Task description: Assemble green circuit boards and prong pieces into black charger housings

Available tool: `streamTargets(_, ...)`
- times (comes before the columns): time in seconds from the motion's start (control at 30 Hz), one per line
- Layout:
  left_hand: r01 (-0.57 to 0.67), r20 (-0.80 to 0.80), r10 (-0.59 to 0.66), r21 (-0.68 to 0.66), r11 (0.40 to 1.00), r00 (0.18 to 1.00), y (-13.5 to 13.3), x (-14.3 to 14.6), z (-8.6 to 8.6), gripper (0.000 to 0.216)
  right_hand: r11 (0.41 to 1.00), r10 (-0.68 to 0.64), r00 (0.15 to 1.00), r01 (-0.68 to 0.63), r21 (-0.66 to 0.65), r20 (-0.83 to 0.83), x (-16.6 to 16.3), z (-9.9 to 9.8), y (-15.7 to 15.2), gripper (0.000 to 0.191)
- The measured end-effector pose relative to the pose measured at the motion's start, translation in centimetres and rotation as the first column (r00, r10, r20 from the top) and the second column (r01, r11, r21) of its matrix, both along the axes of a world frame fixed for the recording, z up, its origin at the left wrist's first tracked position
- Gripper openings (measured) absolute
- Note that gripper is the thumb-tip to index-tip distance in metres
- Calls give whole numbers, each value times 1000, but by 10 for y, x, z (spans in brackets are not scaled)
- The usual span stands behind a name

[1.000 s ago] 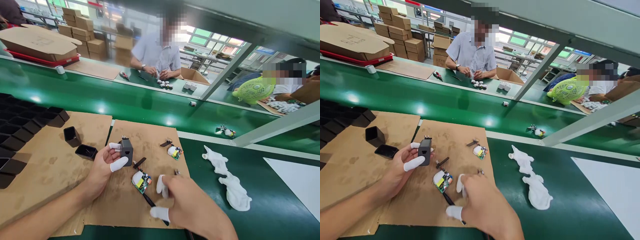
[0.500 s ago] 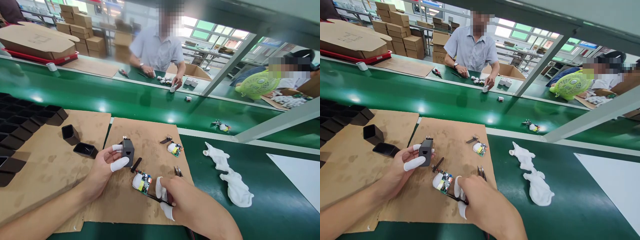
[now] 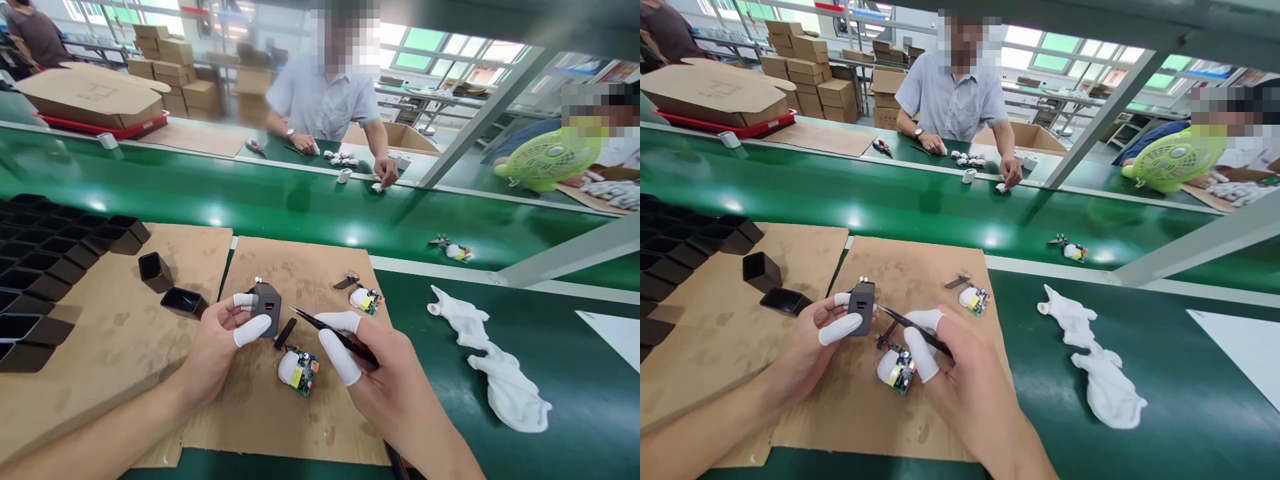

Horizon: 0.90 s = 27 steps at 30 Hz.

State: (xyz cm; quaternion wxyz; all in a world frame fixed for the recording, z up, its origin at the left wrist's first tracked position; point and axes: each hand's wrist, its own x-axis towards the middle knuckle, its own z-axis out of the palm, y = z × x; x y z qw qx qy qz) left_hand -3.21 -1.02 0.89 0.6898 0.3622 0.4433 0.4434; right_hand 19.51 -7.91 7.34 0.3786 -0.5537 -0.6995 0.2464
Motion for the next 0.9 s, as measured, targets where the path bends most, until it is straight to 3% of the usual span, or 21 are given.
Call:
streamTargets(0.2, -1, -47, 1, 4, 1000, 999, -4, 2, -3, 56, 991, -72, 997, 69, 117, 17, -13, -6, -2, 24)
streamTargets(0.43, -11, -56, 12, 25, 1000, 998, -6, 4, 2, 54, 988, -144, 981, 134, 82, 132, -19, -6, -4, 27)
streamTargets(0.9, -26, -277, 96, 247, 969, 956, -9, 8, -4, 47, 962, -223, 928, 161, 219, 298, -30, -21, -3, 33)
